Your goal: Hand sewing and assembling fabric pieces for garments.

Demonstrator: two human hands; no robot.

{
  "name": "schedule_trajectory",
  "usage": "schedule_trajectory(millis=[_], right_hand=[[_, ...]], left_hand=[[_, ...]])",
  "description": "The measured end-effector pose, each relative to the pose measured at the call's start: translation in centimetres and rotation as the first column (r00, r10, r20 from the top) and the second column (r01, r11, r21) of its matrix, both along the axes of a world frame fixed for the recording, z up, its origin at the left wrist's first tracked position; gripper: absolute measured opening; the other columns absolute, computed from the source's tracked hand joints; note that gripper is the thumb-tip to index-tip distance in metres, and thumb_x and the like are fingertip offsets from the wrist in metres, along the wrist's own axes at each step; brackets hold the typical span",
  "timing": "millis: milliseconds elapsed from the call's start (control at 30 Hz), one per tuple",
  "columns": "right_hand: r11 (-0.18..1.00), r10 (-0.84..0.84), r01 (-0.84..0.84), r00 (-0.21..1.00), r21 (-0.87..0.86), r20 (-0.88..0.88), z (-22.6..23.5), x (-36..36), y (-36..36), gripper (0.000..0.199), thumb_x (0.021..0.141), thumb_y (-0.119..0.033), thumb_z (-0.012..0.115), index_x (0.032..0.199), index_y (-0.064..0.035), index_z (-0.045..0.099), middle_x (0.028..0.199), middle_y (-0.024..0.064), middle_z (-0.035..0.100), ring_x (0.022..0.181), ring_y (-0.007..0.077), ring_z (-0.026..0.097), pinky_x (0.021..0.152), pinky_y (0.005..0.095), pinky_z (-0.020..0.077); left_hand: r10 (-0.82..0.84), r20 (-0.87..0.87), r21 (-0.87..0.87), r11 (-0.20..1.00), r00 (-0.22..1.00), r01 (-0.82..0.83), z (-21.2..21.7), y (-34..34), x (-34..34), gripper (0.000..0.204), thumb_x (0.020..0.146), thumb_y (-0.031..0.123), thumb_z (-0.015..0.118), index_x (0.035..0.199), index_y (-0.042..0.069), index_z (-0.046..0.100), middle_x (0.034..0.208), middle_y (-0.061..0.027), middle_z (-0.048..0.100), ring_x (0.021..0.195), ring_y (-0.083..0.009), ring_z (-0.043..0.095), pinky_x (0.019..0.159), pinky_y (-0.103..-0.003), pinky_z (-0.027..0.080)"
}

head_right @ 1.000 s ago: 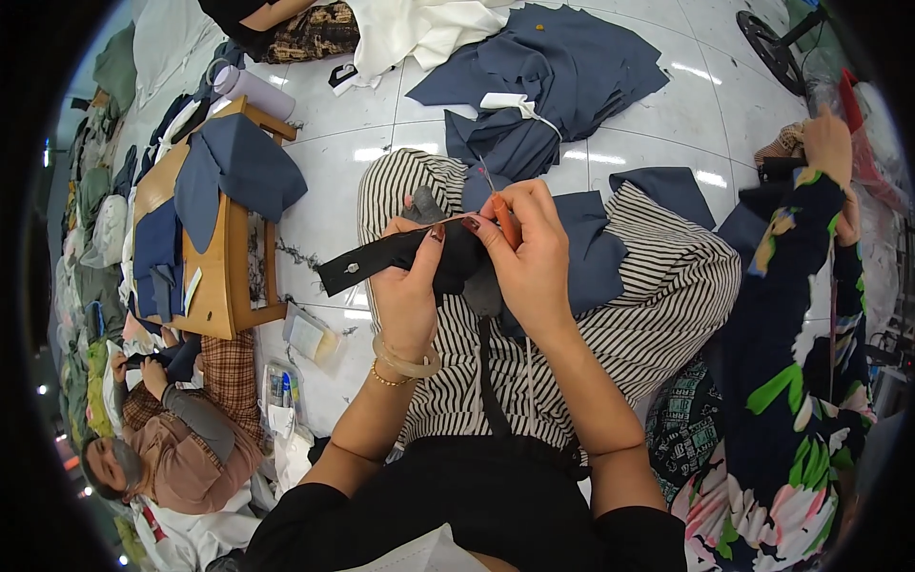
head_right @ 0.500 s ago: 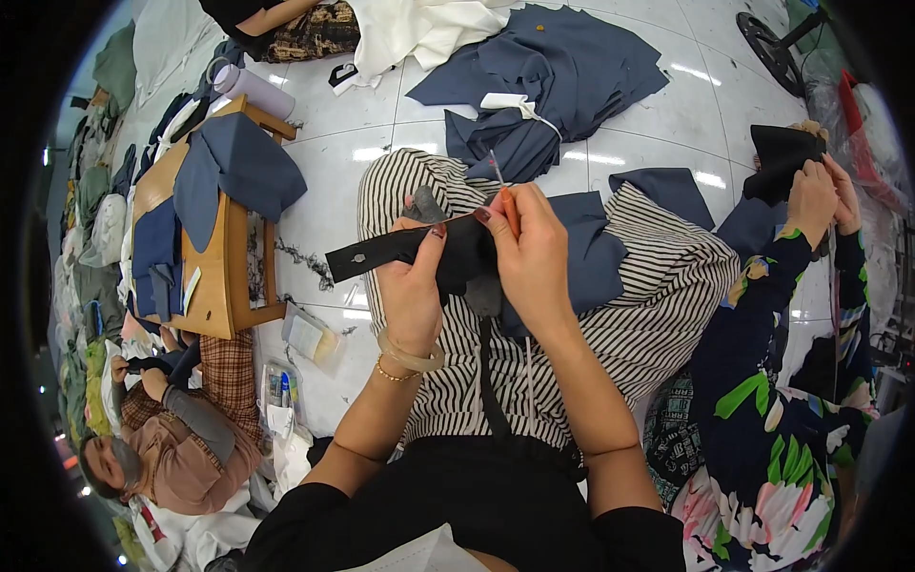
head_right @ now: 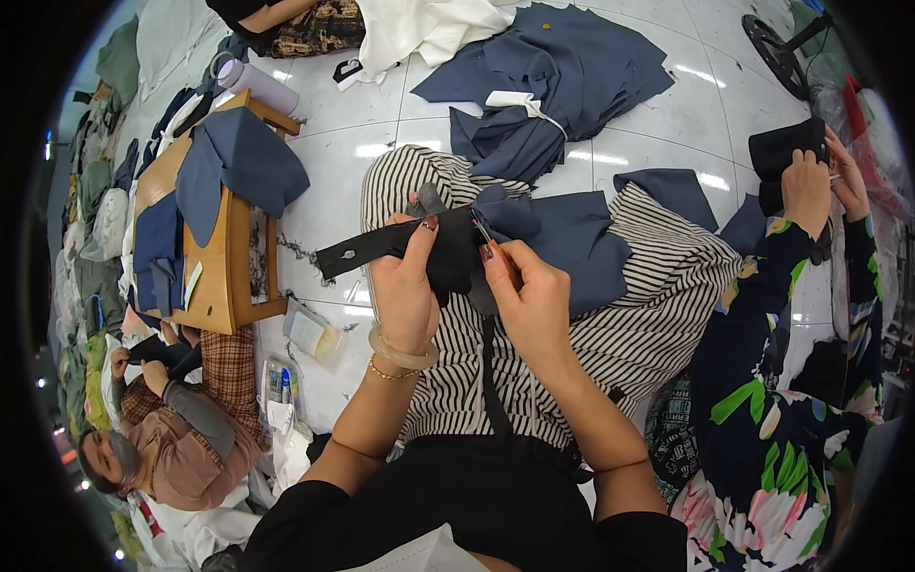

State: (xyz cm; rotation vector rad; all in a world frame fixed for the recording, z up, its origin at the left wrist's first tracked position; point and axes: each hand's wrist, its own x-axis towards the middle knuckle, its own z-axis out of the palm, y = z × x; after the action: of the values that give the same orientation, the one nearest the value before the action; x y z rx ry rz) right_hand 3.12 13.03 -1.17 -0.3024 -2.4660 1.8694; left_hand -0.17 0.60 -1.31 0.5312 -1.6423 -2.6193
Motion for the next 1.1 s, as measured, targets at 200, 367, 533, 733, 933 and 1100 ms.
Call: schedule_trajectory(millis=[200,367,533,733,933,1100], right_hand=[[1.0,-0.022,0.023,0.999,0.019,-0.04,0.0,0.1,-0.5,0.021,0.094,-0.015,0.059,0.088,0.0058,0.062,0.061,-0.004,0.046,0.056,0.0016,0.036,0.048,0.0201,0.0276],[0.999,-0.041,0.042,0.998,0.016,-0.046,0.0,0.0,-0.7,0.022,0.094,-0.015,0.059,0.089,0.0062,0.062,0.061,-0.0041,0.047,0.057,0.0017,0.036,0.049,0.0202,0.0279],[0.999,-0.05,0.05,0.997,0.011,-0.054,-0.2,0.0,-0.9,0.02,0.093,-0.016,0.06,0.091,0.0043,0.062,0.056,0.0007,0.044,0.052,0.0051,0.036,0.046,0.0239,0.0307],[0.999,-0.048,0.048,0.998,0.0,-0.038,0.4,0.0,-1.0,0.02,0.094,-0.014,0.059,0.089,0.0052,0.062,0.06,-0.0037,0.046,0.056,0.0024,0.036,0.048,0.0214,0.0282],[0.997,-0.063,0.065,0.995,0.03,-0.075,0.3,0.1,-1.2,0.02,0.094,-0.014,0.06,0.088,0.005,0.061,0.061,-0.0031,0.047,0.056,0.0029,0.036,0.048,0.0214,0.0288],[0.998,-0.058,0.06,0.995,0.024,-0.082,0.3,0.2,-1.0,0.02,0.093,-0.014,0.06,0.088,0.0053,0.061,0.062,-0.003,0.047,0.056,0.003,0.037,0.048,0.0212,0.0293]], left_hand=[[0.011,-0.013,0.012,1.0,1.0,-0.011,0.4,0.3,0.0,0.009,0.091,0.005,0.059,0.083,0.004,0.055,0.077,0.0029,0.055,0.068,-0.0029,0.047,0.062,-0.018,0.039],[-0.025,-0.016,0.034,0.999,1.0,0.025,0.2,0.0,0.2,0.006,0.091,0.005,0.059,0.088,0.002,0.055,0.085,-0.0025,0.06,0.073,-0.0075,0.054,0.07,-0.021,0.046],[-0.028,-0.022,0.017,0.999,0.999,0.028,0.0,-0.1,0.3,0.006,0.091,0.005,0.059,0.087,0.003,0.055,0.083,-0.0025,0.06,0.073,-0.0074,0.054,0.069,-0.021,0.046],[-0.016,-0.053,-0.058,0.998,0.998,0.013,-0.1,0.0,0.3,0.008,0.091,0.004,0.059,0.085,0.003,0.054,0.082,-0.0026,0.06,0.072,-0.007,0.054,0.068,-0.021,0.046],[-0.008,-0.069,-0.053,0.999,0.998,0.004,0.4,0.2,0.4,0.008,0.091,0.005,0.059,0.085,0.004,0.054,0.081,-0.002,0.059,0.071,-0.0064,0.053,0.067,-0.02,0.045],[0.002,-0.071,0.019,1.0,0.997,-0.001,0.8,0.3,0.4,0.009,0.091,0.005,0.059,0.085,0.004,0.054,0.081,-0.0013,0.058,0.071,-0.006,0.052,0.067,-0.02,0.044]])
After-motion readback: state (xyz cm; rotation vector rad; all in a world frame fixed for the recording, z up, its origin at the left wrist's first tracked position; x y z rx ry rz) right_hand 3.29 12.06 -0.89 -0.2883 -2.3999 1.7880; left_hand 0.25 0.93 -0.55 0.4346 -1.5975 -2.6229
